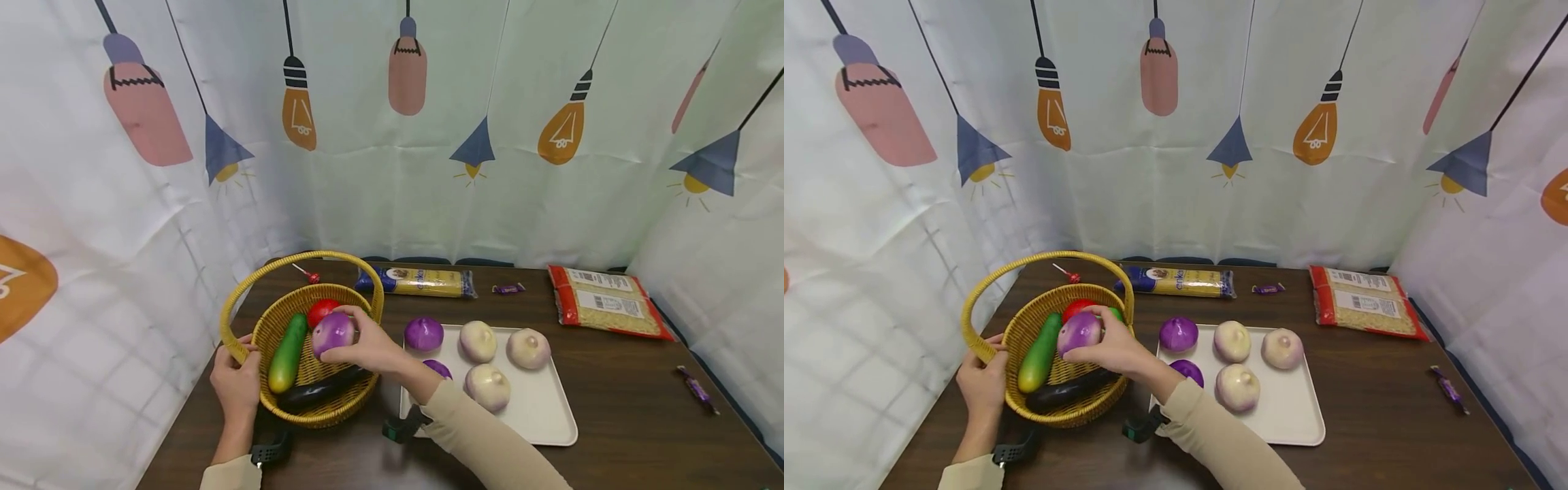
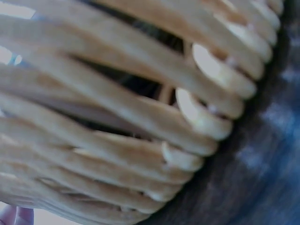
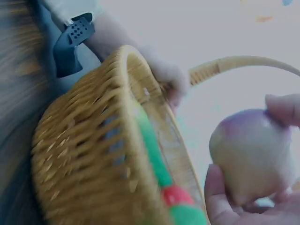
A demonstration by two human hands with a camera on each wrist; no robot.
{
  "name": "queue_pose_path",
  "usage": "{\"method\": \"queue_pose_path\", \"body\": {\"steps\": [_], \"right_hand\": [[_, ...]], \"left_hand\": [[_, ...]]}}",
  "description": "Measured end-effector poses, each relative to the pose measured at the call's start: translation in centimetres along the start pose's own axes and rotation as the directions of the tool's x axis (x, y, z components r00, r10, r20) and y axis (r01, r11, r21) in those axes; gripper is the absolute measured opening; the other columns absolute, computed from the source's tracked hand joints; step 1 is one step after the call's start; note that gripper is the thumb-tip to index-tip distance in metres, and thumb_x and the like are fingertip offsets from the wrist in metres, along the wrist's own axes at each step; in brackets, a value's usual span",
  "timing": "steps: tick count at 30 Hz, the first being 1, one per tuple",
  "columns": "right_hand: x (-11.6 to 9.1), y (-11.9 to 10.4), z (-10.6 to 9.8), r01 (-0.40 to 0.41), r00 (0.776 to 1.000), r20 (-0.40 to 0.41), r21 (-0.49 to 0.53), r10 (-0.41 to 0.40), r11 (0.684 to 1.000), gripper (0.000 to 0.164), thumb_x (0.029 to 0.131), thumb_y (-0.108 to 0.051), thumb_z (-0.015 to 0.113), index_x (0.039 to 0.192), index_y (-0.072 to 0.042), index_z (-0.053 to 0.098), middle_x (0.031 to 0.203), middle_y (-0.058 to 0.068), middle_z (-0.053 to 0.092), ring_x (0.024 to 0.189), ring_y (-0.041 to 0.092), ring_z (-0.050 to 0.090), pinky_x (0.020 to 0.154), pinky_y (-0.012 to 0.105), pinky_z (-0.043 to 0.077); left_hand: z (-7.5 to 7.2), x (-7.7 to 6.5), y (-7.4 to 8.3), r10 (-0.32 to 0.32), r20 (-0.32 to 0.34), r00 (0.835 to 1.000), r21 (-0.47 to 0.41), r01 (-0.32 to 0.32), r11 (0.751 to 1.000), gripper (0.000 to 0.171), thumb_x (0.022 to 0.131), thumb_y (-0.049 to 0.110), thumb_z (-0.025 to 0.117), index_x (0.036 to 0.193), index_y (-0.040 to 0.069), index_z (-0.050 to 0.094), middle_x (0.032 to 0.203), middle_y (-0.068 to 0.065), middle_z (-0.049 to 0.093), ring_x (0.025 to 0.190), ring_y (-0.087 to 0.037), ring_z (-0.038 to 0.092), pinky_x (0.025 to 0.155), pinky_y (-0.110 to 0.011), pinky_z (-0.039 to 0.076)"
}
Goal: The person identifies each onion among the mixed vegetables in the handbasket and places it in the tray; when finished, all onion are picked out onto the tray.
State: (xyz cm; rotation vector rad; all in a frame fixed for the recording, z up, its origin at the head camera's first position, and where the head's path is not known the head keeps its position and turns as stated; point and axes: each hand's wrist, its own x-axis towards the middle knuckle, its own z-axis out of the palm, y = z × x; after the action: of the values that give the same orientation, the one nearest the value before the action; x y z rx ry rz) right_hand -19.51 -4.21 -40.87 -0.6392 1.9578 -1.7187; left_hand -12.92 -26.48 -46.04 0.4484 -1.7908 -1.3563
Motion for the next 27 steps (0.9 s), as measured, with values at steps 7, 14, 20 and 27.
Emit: {"method": "queue_pose_path", "body": {"steps": [7, 14, 20, 27], "right_hand": [[-5.3, 1.6, -4.6, 0.087, 0.996, 0.002, 0.177, -0.089, 0.980, 0.068, 0.089, -0.033, 0.071, 0.148, -0.023, 0.039, 0.136, 0.015, 0.050, 0.118, 0.024, 0.056, 0.092, 0.039, 0.050], [-8.9, 3.3, -8.1, 0.142, 0.990, -0.050, 0.288, -0.134, 0.947, 0.081, 0.084, -0.013, 0.074, 0.148, -0.015, 0.024, 0.140, 0.021, 0.038, 0.115, 0.043, 0.056, 0.091, 0.048, 0.049], [-11.3, 4.7, -11.1, 0.249, 0.966, -0.134, 0.238, -0.222, 0.939, 0.070, 0.089, -0.023, 0.072, 0.144, -0.006, 0.034, 0.138, 0.013, 0.041, 0.118, 0.023, 0.050, 0.092, 0.035, 0.047], [-14.4, 5.6, -15.1, 0.258, 0.954, -0.210, 0.215, -0.213, 0.942, 0.063, 0.097, -0.012, 0.055, 0.153, -0.013, 0.026, 0.144, 0.011, 0.036, 0.124, 0.015, 0.047, 0.097, 0.027, 0.044]], "left_hand": [[0.2, 1.0, -2.9, -0.047, -0.001, 0.999, 0.038, 0.047, 0.998, 0.012, 0.084, -0.004, 0.058, 0.088, -0.012, 0.065, 0.103, -0.003, 0.065, 0.089, 0.001, 0.054, 0.074, -0.015, 0.039], [0.1, 0.0, -0.5, -0.065, 0.012, 0.998, 0.029, 0.065, 0.997, 0.012, 0.084, -0.004, 0.057, 0.090, -0.013, 0.064, 0.104, -0.008, 0.064, 0.089, -0.001, 0.054, 0.073, -0.016, 0.040], [0.0, -0.2, 0.5, -0.054, 0.015, 0.998, 0.027, 0.054, 0.998, 0.013, 0.084, -0.004, 0.056, 0.089, -0.014, 0.063, 0.102, -0.005, 0.064, 0.088, -0.001, 0.053, 0.072, -0.016, 0.039], [0.1, -0.2, 0.2, -0.059, 0.015, 0.998, 0.034, 0.059, 0.998, 0.013, 0.084, -0.004, 0.057, 0.089, -0.013, 0.065, 0.102, -0.004, 0.064, 0.088, -0.001, 0.054, 0.073, -0.016, 0.039]]}}
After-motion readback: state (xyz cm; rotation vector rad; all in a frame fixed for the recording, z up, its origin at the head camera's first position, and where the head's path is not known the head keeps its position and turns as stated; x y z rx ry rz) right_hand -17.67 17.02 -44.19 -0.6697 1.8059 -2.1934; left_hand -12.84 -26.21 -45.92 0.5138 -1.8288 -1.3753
